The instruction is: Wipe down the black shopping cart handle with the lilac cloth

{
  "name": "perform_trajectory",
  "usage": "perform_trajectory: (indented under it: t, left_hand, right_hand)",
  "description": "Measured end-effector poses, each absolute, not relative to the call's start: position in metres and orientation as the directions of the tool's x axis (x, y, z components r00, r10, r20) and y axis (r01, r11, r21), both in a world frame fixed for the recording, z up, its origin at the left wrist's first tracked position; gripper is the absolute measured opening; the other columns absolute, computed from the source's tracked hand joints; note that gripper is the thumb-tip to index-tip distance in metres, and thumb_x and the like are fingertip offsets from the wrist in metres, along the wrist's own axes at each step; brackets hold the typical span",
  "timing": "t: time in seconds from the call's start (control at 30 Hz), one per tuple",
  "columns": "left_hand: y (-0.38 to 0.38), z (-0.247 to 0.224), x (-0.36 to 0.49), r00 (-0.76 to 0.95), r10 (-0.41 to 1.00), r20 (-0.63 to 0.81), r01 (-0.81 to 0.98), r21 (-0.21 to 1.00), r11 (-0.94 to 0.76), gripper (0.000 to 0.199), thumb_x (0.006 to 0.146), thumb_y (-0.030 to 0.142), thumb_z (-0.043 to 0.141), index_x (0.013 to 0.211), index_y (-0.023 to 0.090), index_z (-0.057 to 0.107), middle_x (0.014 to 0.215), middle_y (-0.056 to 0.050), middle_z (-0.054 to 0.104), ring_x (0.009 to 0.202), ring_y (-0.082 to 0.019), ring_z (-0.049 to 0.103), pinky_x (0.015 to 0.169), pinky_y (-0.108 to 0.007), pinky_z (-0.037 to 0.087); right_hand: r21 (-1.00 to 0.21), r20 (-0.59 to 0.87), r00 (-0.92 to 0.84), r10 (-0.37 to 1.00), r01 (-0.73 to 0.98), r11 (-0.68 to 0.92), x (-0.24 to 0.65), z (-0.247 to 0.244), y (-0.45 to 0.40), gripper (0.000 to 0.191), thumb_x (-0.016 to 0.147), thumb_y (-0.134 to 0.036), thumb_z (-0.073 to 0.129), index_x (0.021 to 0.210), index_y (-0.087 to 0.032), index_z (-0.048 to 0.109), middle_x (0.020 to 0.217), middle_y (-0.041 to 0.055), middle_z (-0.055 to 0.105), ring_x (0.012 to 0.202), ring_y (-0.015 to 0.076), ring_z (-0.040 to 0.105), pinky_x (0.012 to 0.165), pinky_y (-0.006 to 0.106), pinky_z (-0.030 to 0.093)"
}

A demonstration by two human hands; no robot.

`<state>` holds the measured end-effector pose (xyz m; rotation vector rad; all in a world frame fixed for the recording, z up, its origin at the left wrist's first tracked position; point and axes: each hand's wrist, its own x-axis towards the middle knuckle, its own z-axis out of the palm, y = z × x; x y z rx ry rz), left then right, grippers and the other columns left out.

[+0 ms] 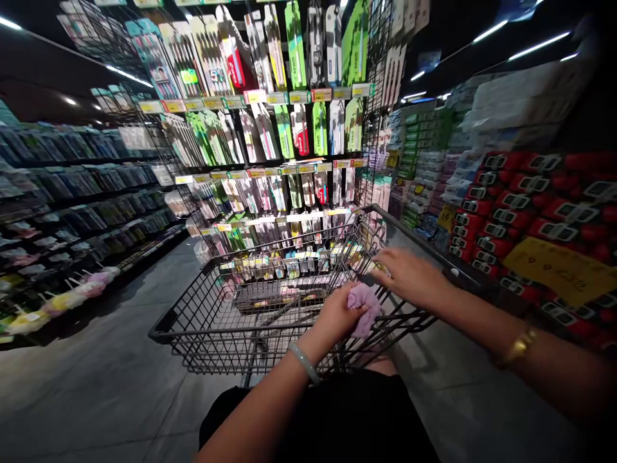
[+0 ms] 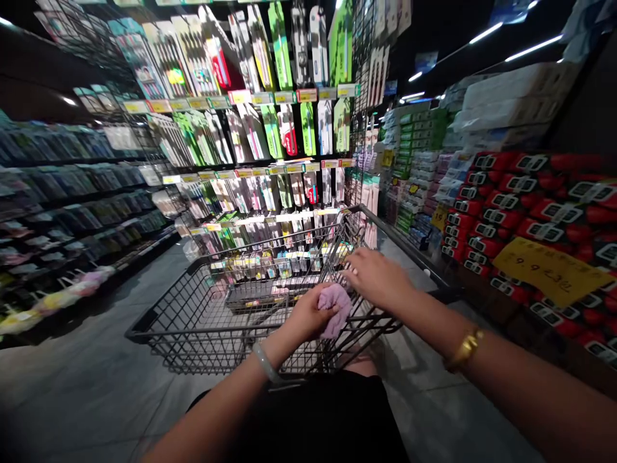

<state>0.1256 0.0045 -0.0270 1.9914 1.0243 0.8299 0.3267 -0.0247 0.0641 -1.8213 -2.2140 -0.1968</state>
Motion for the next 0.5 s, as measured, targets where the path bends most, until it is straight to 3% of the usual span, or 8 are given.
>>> perform_trajectory:
  t: [0.07, 0.2, 0.33, 0.5]
  left_hand:
    - [0.012, -0.023, 0.135, 0.481, 0.868, 0.122, 0.419, 0.838, -0.35, 0.042, 0.08, 0.028, 0.072, 0.121, 0.022, 0.063, 0.116, -0.005, 0.071, 0.104, -0.022, 0.066, 0.095, -0.035, 0.051]
    - [0.03, -0.007, 0.178, 0.399, 0.903, 0.157, 0.485, 0.8, -0.354, 0.046, 0.083, 0.033, 0.069, 0.126, 0.019, 0.057, 0.12, -0.011, 0.068, 0.11, -0.025, 0.063, 0.095, -0.036, 0.049]
    - [0.042, -0.005, 0.219, 0.334, 0.93, 0.152, 0.587, 0.739, -0.331, 0.048, 0.086, 0.029, 0.064, 0.129, 0.015, 0.048, 0.125, -0.019, 0.063, 0.117, -0.027, 0.06, 0.097, -0.037, 0.046]
    - [0.057, -0.029, 0.208, 0.402, 0.913, -0.071, 0.682, 0.688, -0.247, 0.047, 0.084, 0.031, 0.064, 0.124, 0.013, 0.047, 0.115, -0.02, 0.068, 0.103, -0.028, 0.067, 0.087, -0.036, 0.05]
  right_hand:
    - [0.054, 0.379, -0.095, 0.921, 0.995, 0.081, 0.358, 0.067, -0.033, 0.05, 0.098, -0.05, 0.037, 0.129, -0.018, 0.062, 0.139, 0.0161, 0.056, 0.126, 0.0322, 0.051, 0.098, 0.043, 0.043]
    - [0.014, 0.162, 0.066, 0.985, 0.997, -0.07, 0.389, 0.053, -0.032, 0.062, 0.098, -0.059, 0.029, 0.14, -0.019, 0.054, 0.126, 0.0172, 0.065, 0.108, 0.032, 0.064, 0.083, 0.042, 0.049]
    - [0.039, 0.019, 0.018, 1.0, 0.999, -0.019, 0.377, 0.039, -0.028, 0.067, 0.096, -0.063, 0.034, 0.149, -0.023, 0.042, 0.109, 0.0155, 0.072, 0.098, 0.032, 0.068, 0.075, 0.039, 0.049]
    - [0.119, 0.024, 0.017, 1.0, 0.993, -0.02, 0.366, 0.043, -0.03, 0.066, 0.096, -0.056, 0.042, 0.15, -0.02, 0.04, 0.109, 0.0196, 0.07, 0.092, 0.0335, 0.069, 0.07, 0.038, 0.048]
